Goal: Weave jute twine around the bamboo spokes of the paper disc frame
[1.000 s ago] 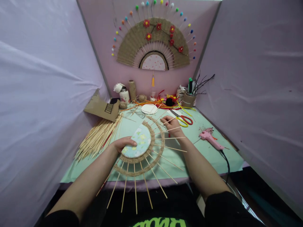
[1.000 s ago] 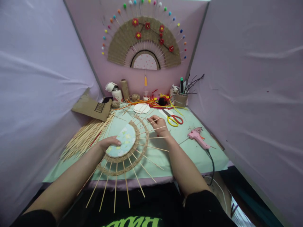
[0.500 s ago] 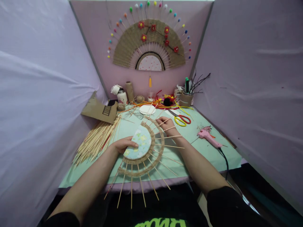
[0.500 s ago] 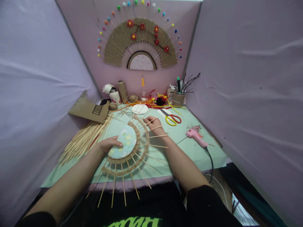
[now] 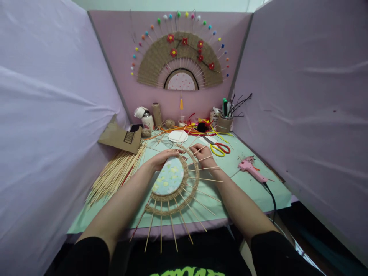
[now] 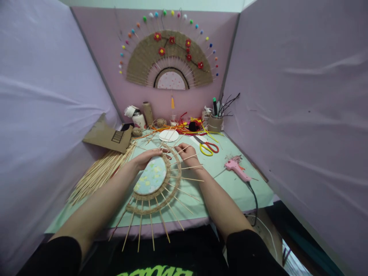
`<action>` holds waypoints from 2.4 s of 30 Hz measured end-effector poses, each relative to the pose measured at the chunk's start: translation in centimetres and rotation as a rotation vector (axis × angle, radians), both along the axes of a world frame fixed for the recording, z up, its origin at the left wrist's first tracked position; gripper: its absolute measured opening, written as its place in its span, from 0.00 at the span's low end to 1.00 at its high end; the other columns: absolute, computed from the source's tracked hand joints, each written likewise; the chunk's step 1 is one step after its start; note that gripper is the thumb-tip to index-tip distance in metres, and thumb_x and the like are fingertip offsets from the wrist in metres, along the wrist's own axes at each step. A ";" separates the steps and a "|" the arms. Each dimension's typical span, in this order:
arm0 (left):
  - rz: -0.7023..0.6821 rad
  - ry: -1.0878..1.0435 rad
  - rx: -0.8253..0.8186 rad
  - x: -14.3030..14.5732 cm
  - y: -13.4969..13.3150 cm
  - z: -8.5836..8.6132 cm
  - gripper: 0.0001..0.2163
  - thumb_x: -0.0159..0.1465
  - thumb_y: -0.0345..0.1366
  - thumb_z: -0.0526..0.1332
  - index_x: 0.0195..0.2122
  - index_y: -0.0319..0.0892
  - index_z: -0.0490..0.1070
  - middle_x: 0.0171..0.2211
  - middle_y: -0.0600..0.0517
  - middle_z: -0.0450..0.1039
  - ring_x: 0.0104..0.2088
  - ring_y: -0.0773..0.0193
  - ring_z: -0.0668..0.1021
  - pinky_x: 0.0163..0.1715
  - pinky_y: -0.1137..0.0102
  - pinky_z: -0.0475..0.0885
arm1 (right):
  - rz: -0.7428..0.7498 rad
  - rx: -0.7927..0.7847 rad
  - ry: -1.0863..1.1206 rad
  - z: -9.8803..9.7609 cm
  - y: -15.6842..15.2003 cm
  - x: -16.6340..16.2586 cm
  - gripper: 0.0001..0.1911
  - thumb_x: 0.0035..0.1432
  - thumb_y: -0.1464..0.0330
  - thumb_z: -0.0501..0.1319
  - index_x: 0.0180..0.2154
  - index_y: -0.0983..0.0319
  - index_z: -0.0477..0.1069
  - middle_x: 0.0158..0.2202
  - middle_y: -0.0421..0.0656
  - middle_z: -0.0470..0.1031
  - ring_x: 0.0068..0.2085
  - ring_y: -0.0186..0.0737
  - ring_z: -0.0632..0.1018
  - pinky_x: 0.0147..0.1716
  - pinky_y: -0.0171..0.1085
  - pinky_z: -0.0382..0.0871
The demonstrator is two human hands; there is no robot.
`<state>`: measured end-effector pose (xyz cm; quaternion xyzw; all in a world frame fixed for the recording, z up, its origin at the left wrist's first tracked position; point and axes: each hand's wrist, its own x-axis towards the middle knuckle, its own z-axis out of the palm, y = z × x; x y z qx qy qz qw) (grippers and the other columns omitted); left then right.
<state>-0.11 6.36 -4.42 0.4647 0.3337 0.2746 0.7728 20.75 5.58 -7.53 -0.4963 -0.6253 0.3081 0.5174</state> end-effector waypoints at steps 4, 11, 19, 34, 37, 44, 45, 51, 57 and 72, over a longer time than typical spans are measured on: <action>-0.121 -0.183 -0.032 0.7 0.1 -1.8 0.25 0.52 0.35 0.69 0.51 0.35 0.68 0.39 0.40 0.80 0.34 0.58 0.82 0.34 0.69 0.73 | 0.018 0.027 -0.041 0.2 -0.1 0.5 0.13 0.53 0.57 0.59 0.26 0.61 0.70 0.23 0.39 0.68 0.27 0.36 0.66 0.28 0.35 0.61; -0.192 -0.207 -0.113 -0.4 -0.8 -3.1 0.26 0.56 0.33 0.65 0.56 0.35 0.63 0.39 0.41 0.79 0.35 0.57 0.82 0.37 0.68 0.72 | -0.041 0.126 -0.117 0.9 -0.2 2.1 0.11 0.51 0.59 0.63 0.26 0.61 0.71 0.22 0.39 0.69 0.25 0.36 0.67 0.28 0.36 0.61; -0.173 -0.193 -0.155 -0.2 -0.6 -4.1 0.21 0.55 0.33 0.66 0.50 0.35 0.68 0.35 0.42 0.80 0.35 0.56 0.82 0.37 0.67 0.73 | -0.085 0.340 -0.211 0.7 0.6 4.4 0.09 0.57 0.64 0.58 0.33 0.60 0.74 0.33 0.44 0.76 0.35 0.42 0.74 0.38 0.40 0.67; -0.172 -0.323 -0.073 -0.6 -1.4 -2.1 0.18 0.57 0.31 0.63 0.49 0.34 0.70 0.34 0.43 0.80 0.31 0.59 0.82 0.34 0.70 0.74 | 0.214 0.159 -0.297 9.2 4.0 3.5 0.10 0.52 0.63 0.62 0.33 0.62 0.77 0.28 0.41 0.75 0.28 0.35 0.70 0.30 0.35 0.62; -0.162 -0.353 -0.052 -1.1 -1.4 -1.6 0.17 0.58 0.31 0.63 0.49 0.35 0.70 0.33 0.42 0.80 0.32 0.59 0.82 0.34 0.70 0.74 | 0.321 0.034 -0.215 9.8 5.7 2.6 0.11 0.49 0.61 0.65 0.31 0.63 0.75 0.24 0.39 0.72 0.25 0.31 0.67 0.25 0.33 0.59; -0.102 -0.423 -0.037 -2.1 -1.0 -0.8 0.15 0.58 0.30 0.62 0.47 0.35 0.70 0.33 0.43 0.80 0.33 0.57 0.82 0.34 0.69 0.74 | 0.448 -0.167 0.061 5.9 7.3 -2.8 0.16 0.44 0.58 0.69 0.26 0.62 0.70 0.17 0.34 0.63 0.19 0.27 0.61 0.19 0.31 0.54; -0.084 -0.424 -0.030 -2.2 -1.1 -0.8 0.15 0.58 0.30 0.62 0.47 0.35 0.70 0.33 0.43 0.80 0.33 0.57 0.82 0.34 0.69 0.74 | 0.483 -0.184 0.069 5.4 7.3 -4.0 0.16 0.43 0.58 0.69 0.25 0.62 0.69 0.17 0.34 0.64 0.19 0.28 0.63 0.20 0.31 0.56; 0.026 -0.417 0.014 -3.3 -1.3 -1.1 0.15 0.58 0.29 0.62 0.47 0.36 0.69 0.33 0.44 0.80 0.32 0.57 0.82 0.34 0.67 0.74 | 0.709 -0.270 0.121 4.4 6.9 -8.6 0.20 0.39 0.54 0.71 0.25 0.63 0.70 0.25 0.41 0.75 0.28 0.38 0.75 0.29 0.37 0.69; 0.078 -0.428 0.035 -3.8 -1.7 -1.1 0.24 0.57 0.29 0.63 0.55 0.39 0.62 0.36 0.44 0.80 0.34 0.56 0.82 0.35 0.66 0.74 | 0.604 -0.195 0.023 4.0 7.2 -7.6 0.16 0.43 0.58 0.69 0.27 0.64 0.72 0.24 0.40 0.74 0.26 0.34 0.72 0.26 0.34 0.65; 0.182 -0.517 -0.159 -1.9 -1.1 -2.3 0.16 0.65 0.41 0.58 0.47 0.36 0.73 0.36 0.42 0.79 0.37 0.55 0.82 0.41 0.63 0.73 | 0.586 -0.186 -0.025 4.0 8.9 -6.7 0.16 0.44 0.57 0.67 0.25 0.63 0.70 0.18 0.36 0.67 0.21 0.29 0.66 0.21 0.31 0.57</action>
